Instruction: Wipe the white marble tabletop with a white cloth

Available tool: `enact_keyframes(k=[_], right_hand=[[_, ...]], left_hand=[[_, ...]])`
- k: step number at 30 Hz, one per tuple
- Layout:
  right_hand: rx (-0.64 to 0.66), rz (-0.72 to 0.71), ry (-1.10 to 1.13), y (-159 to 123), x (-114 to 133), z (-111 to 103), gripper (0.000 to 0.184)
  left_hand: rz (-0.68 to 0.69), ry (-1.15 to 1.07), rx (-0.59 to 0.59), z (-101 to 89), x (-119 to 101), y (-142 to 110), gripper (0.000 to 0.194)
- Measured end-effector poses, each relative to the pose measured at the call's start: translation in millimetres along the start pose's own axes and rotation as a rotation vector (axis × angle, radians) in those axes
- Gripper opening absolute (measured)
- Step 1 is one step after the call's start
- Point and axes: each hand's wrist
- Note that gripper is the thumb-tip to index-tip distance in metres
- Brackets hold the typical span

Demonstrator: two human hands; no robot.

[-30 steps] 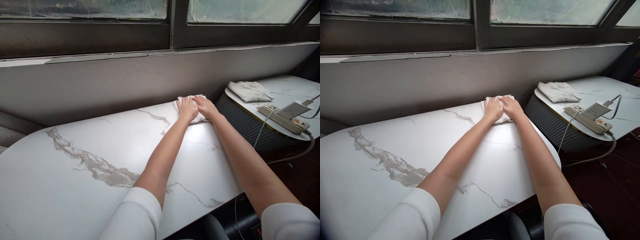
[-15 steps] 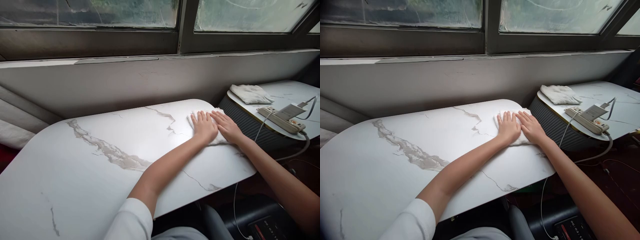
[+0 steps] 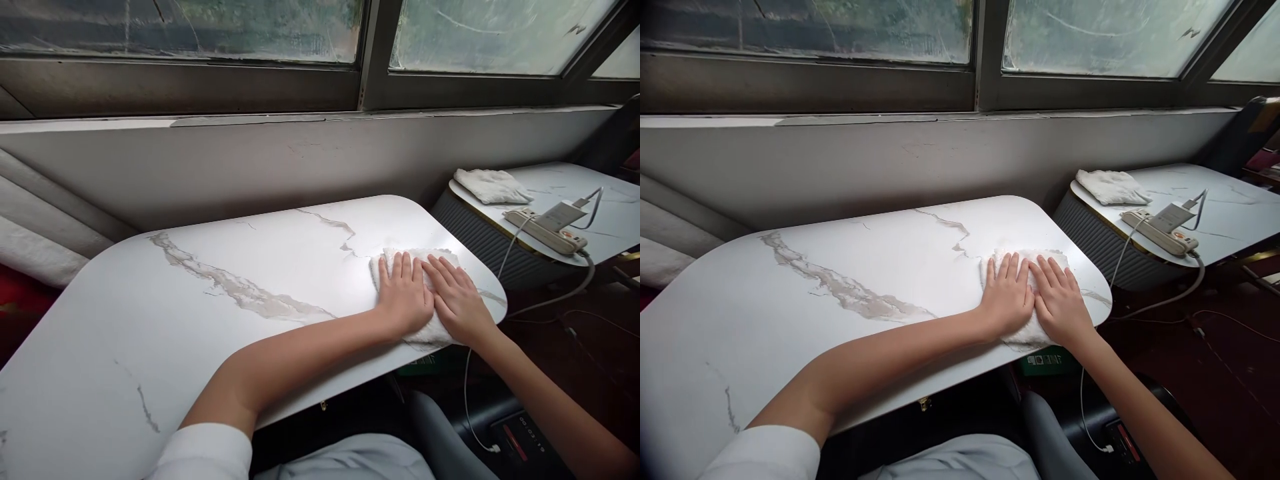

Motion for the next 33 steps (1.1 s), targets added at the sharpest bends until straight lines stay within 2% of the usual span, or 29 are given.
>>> enact_keyframes(k=[3,6,17,21,24,27,33], right_hand=[[0.040,0.021,-0.009,18.2,13.6,3.3,0.055],[0.078,0.021,-0.030,48.0,23.7,10.3,0.054],[0.128,-0.078,-0.060,186.7,49.1,51.6,0.056],[0.119,-0.101,-0.016,223.2,56.2,63.7,0.056],[0.134,-0.099,0.016,236.3,60.0,65.8,0.057],[0.143,-0.096,0.025,236.6,61.8,63.1,0.057],[0.142,-0.098,0.000,205.8,62.8,53.1,0.056]], left_hand=[[-0.041,0.010,0.011,-6.9,15.9,4.1,0.057],[-0.101,0.025,0.000,-13.5,36.3,15.9,0.057],[-0.234,0.078,-0.062,-35.6,140.4,88.3,0.054],[-0.274,0.115,-0.099,-41.9,167.3,106.2,0.053],[-0.315,0.132,-0.121,-43.0,175.6,112.6,0.052],[-0.330,0.131,-0.128,-42.2,175.5,112.9,0.053],[-0.341,0.112,-0.116,-39.9,157.0,92.1,0.054]])
Point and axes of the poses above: each hand's wrist, its own y-axis towards the middle knuckle, its own z-axis out of the palm, x = y × z, and after that the axes turned 7 degrees about z, right-handed
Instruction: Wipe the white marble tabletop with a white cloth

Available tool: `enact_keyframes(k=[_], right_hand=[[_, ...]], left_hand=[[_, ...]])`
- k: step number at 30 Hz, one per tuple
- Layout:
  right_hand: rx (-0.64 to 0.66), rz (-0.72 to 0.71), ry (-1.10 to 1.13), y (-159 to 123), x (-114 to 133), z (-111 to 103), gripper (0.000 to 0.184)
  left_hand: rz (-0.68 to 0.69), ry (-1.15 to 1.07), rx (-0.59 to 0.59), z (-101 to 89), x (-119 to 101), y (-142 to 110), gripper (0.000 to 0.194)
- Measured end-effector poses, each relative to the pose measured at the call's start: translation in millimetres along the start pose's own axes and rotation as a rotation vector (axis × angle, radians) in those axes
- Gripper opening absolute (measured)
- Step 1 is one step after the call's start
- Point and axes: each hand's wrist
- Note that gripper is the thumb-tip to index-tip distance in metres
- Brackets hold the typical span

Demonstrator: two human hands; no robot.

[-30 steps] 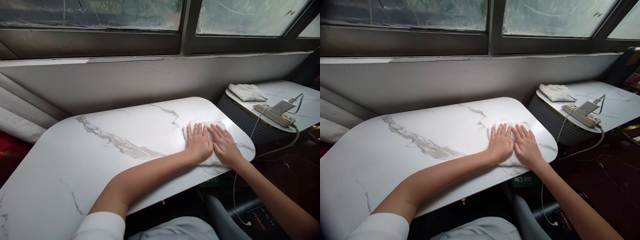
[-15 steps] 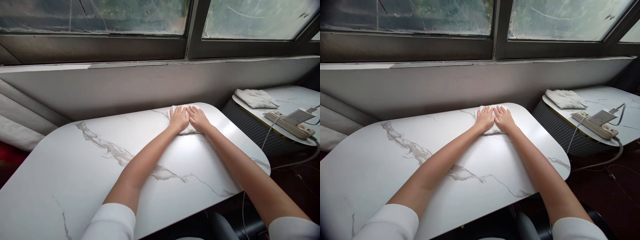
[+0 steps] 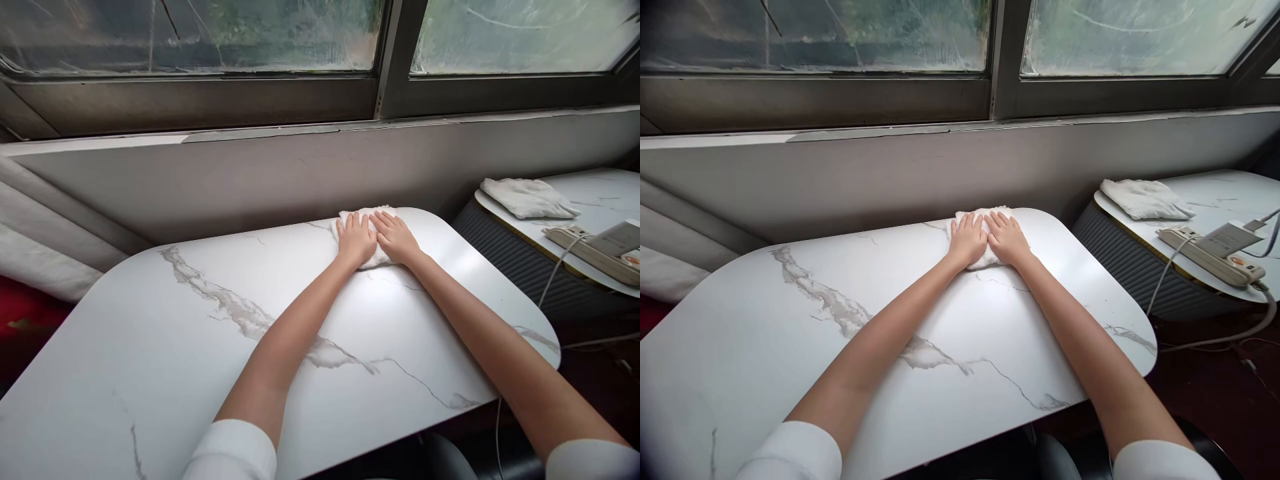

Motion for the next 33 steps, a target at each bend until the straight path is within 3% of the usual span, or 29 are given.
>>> enact_keyframes(k=[5,11,15,18,21,25,29,33], right_hand=[[-0.038,-0.042,-0.012,-62.3,2.4,-1.8,0.055],[-0.147,-0.127,-0.008,-174.0,22.1,-12.7,0.061],[-0.194,-0.120,0.026,-232.4,48.6,-25.2,0.071],[-0.190,-0.135,0.069,-252.7,62.4,-30.7,0.077],[-0.172,-0.174,0.073,-252.6,67.0,-30.5,0.078],[-0.122,-0.206,0.032,-225.4,70.5,-24.7,0.071],[-0.003,-0.146,-0.002,-169.5,82.1,-19.2,0.059],[0.043,-0.086,0.006,-94.7,96.7,-13.9,0.058]], left_hand=[[0.066,-0.010,0.037,-6.0,-21.6,-58.2,0.055],[0.178,-0.043,0.079,-17.4,-52.5,-160.5,0.057],[0.259,-0.104,0.133,-29.7,-57.6,-214.4,0.059],[0.278,-0.192,0.202,-42.0,-53.7,-237.9,0.061],[0.234,-0.248,0.247,-50.7,-47.7,-244.7,0.060],[0.118,-0.224,0.210,-49.5,-35.5,-228.3,0.057],[0.036,-0.147,0.131,-42.1,-9.3,-186.0,0.055],[0.010,-0.048,0.053,-39.9,32.7,-127.5,0.052]])
Point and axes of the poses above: each hand's wrist, its own y-axis towards the middle knuckle, its own z-axis out of the palm, x = y × z, and after that the axes turned 7 degrees about z, right-handed
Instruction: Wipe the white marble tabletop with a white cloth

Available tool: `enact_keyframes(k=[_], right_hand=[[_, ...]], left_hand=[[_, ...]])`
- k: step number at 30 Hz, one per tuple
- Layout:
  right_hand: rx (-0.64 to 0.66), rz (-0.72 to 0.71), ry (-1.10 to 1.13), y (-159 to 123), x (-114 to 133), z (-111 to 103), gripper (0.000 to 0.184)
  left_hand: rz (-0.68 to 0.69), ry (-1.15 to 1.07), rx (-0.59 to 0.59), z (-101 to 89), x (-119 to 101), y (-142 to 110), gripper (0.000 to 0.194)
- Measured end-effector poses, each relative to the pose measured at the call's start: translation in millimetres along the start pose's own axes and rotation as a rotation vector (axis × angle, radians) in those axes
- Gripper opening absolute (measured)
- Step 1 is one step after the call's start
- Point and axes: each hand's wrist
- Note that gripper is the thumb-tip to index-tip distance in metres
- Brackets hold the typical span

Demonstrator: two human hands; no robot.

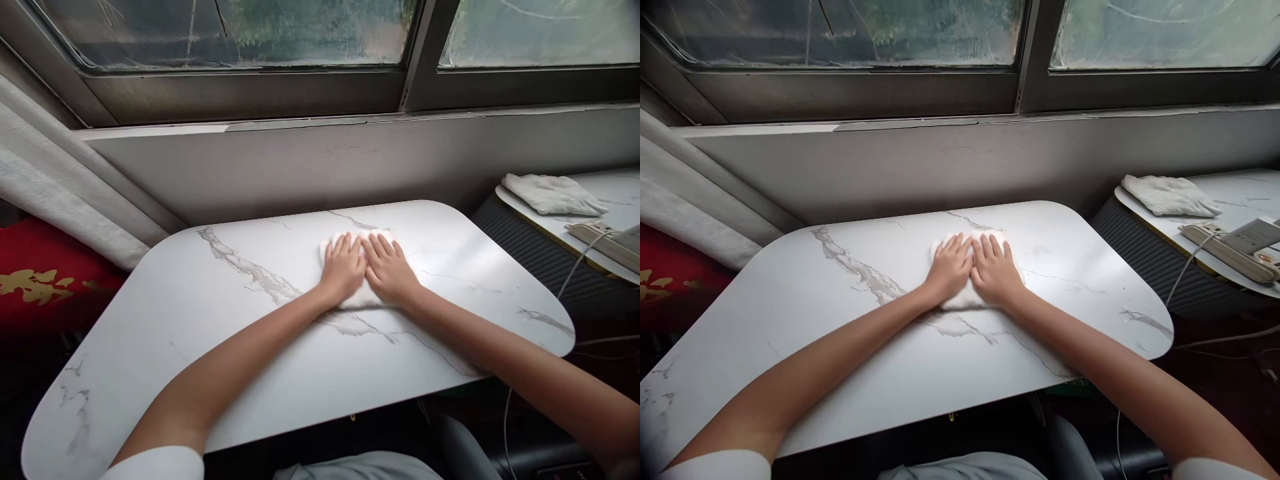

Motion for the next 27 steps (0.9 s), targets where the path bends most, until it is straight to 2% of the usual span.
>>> enact_keyframes(k=[4,7,10,13,17,20,23,27], right_hand=[[-0.016,-0.028,0.036,71.5,5.3,6.4,0.057],[-0.044,-0.024,0.067,109.7,8.8,11.7,0.056],[-0.062,-0.023,0.101,131.3,11.3,15.2,0.055],[-0.086,-0.027,0.120,138.0,11.6,17.8,0.054],[-0.094,-0.028,0.112,130.5,10.6,19.4,0.055],[-0.081,-0.037,0.107,113.9,12.8,16.9,0.055],[-0.084,-0.043,0.104,83.4,19.7,11.6,0.055],[-0.088,-0.020,0.080,21.5,35.1,4.6,0.055]], left_hand=[[-0.051,0.058,-0.075,-6.7,41.8,52.4,0.050],[-0.089,0.084,-0.111,-10.7,62.9,79.2,0.048],[-0.111,0.106,-0.141,-12.0,74.2,94.9,0.047],[-0.129,0.128,-0.159,-10.8,77.8,100.3,0.048],[-0.146,0.127,-0.156,-8.7,73.3,92.9,0.049],[-0.168,0.116,-0.142,-8.7,64.3,76.3,0.050],[-0.157,0.104,-0.119,-10.0,51.6,48.5,0.050],[-0.094,0.094,-0.074,-11.5,30.3,-5.0,0.051]])
Point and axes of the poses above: each hand's wrist, its own y-axis towards the middle knuckle, its own z-axis out of the palm, x = y × z, and after that the axes turned 7 degrees about z, right-handed
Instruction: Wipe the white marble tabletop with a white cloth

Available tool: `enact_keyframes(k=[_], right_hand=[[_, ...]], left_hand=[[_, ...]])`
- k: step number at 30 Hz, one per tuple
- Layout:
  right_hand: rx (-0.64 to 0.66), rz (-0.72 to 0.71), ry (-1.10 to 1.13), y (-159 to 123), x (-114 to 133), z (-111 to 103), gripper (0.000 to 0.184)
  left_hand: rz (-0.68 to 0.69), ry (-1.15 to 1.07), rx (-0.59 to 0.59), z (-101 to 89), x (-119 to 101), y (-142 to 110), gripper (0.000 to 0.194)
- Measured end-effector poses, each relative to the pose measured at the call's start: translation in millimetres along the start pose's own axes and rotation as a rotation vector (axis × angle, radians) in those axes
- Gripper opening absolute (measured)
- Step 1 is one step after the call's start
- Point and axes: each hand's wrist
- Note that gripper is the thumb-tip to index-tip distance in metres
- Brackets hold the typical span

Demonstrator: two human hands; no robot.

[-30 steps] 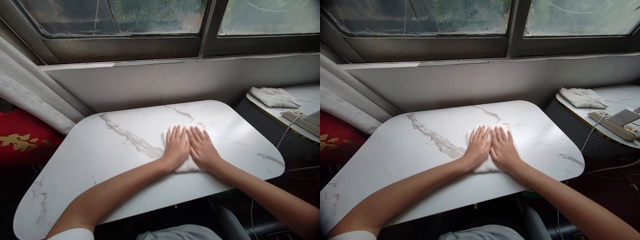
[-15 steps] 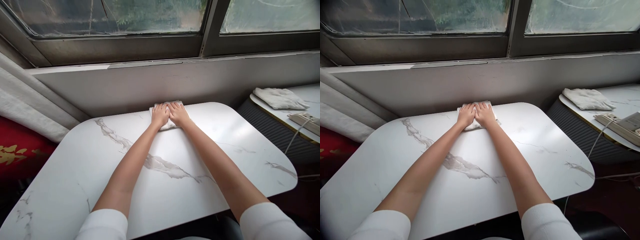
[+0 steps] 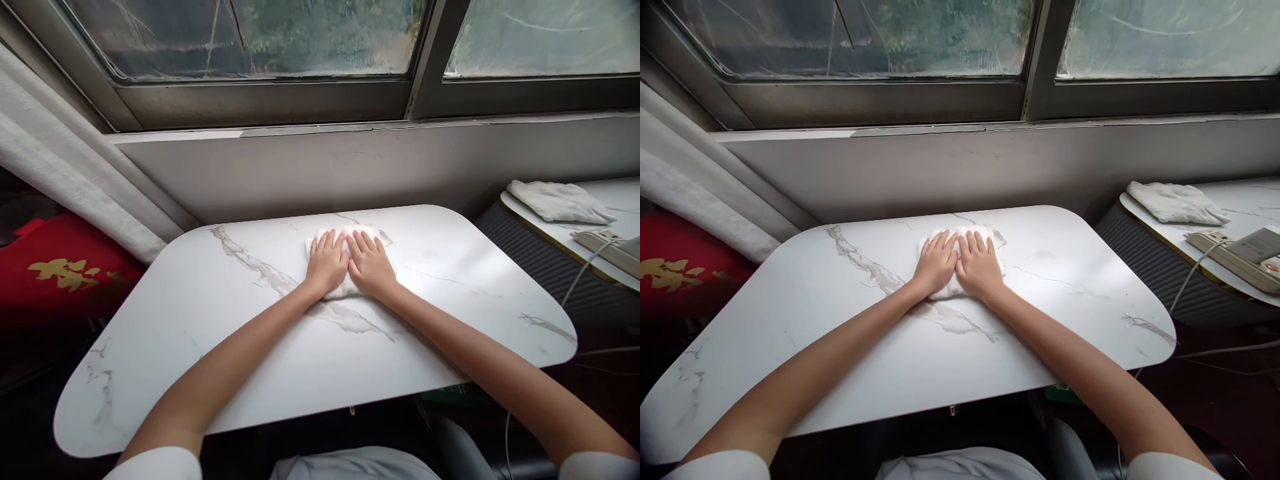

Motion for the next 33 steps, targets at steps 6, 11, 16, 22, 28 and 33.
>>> enact_keyframes(k=[6,11,16,22,28,33], right_hand=[[0.001,-0.066,-0.019,-95.6,27.9,-14.3,0.059],[-0.027,-0.172,0.012,-143.0,45.8,-23.5,0.064],[0.002,-0.231,0.030,-133.9,52.7,-23.0,0.066],[0.053,-0.222,0.014,-50.3,57.2,-10.4,0.059],[-0.004,-0.110,0.055,47.7,73.8,11.6,0.055],[-0.013,-0.047,0.076,102.2,80.6,25.4,0.053]], left_hand=[[0.076,-0.001,0.037,-11.1,-23.1,-95.5,0.052],[0.109,0.007,0.060,-20.5,-31.1,-152.2,0.054],[0.092,0.015,0.075,-24.9,-21.9,-154.5,0.056],[-0.050,0.047,0.066,-24.6,18.1,-89.8,0.054],[-0.053,0.047,-0.004,-24.8,82.9,-3.4,0.050],[-0.084,0.037,-0.060,-25.2,117.1,43.4,0.048]])
Point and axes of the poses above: each hand's wrist, its own y-axis towards the middle knuckle, its own z-axis out of the palm, x = y × z, and after that the axes turned 7 degrees about z, right-handed
